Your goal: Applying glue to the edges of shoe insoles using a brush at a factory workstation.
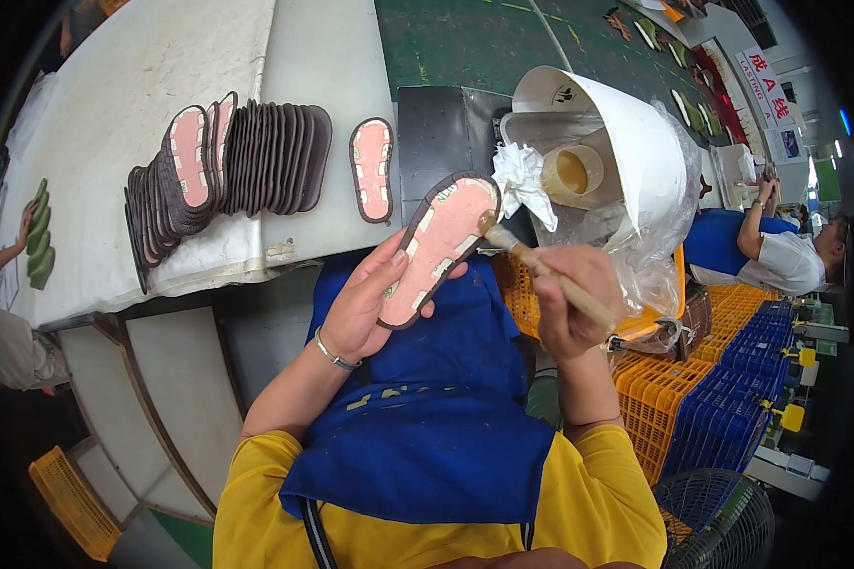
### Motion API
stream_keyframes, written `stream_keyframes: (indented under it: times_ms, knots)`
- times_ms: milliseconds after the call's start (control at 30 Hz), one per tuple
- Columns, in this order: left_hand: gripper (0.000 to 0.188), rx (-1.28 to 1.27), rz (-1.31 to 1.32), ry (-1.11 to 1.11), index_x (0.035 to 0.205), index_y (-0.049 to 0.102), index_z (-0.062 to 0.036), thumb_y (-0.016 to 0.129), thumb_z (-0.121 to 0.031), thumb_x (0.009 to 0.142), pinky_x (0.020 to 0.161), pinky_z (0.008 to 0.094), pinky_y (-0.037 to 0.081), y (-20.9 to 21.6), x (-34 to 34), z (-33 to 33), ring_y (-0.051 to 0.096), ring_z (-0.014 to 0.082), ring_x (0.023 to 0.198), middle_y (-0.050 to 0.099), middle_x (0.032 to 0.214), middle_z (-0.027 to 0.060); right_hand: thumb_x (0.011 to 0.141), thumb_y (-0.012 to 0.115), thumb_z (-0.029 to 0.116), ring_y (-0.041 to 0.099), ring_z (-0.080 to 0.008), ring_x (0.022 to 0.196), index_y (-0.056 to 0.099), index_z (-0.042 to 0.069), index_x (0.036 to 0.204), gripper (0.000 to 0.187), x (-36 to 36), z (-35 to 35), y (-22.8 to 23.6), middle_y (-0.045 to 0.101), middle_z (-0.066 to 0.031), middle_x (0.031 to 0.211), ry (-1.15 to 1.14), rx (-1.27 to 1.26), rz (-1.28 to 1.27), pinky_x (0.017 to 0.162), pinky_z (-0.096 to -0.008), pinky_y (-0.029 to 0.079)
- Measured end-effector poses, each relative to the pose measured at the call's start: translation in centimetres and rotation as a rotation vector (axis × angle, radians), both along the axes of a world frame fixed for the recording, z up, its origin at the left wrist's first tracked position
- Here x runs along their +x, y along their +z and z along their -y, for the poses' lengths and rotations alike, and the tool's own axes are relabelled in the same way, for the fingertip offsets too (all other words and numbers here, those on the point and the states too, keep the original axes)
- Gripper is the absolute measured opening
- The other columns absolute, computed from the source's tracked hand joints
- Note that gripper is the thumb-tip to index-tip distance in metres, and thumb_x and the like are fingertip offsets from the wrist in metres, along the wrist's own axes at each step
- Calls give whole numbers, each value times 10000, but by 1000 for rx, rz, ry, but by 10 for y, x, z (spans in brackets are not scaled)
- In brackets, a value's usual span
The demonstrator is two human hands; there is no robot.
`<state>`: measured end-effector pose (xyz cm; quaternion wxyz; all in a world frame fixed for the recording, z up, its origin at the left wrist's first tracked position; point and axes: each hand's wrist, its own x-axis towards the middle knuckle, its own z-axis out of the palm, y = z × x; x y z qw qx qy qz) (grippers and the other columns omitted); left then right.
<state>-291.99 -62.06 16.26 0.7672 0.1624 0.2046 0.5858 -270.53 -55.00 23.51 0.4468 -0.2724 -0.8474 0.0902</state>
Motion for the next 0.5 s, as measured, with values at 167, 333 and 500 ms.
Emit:
stream_keyframes:
  times_ms: [167,333,500]
  knots:
    - [513,-62,-75,17,1521,216,-30,355,-182,1051,720,334,552,-8,-1,2,519,388,1274,428,1455,233,857,726,116,629,-222,693,653,-5,943,165,-3,2,-12,669,-124,855,106,-235,-186,611,-282,499]
    - [512,-11,-8,16,1522,215,-33,354,-179,1051,719,333,552,1,-1,1,514,381,1281,427,1455,234,911,663,97,595,-137,712,654,-24,953,129,-6,-10,-13,625,-96,826,24,-343,-414,614,-254,472]
    - [512,-13,-7,21,1520,218,-33,361,-179,1050,716,335,555,-1,-1,2,513,375,1284,426,1455,235,871,704,90,613,-192,714,663,-17,911,121,-5,-17,-10,654,-107,821,-68,-172,-293,628,-281,489]
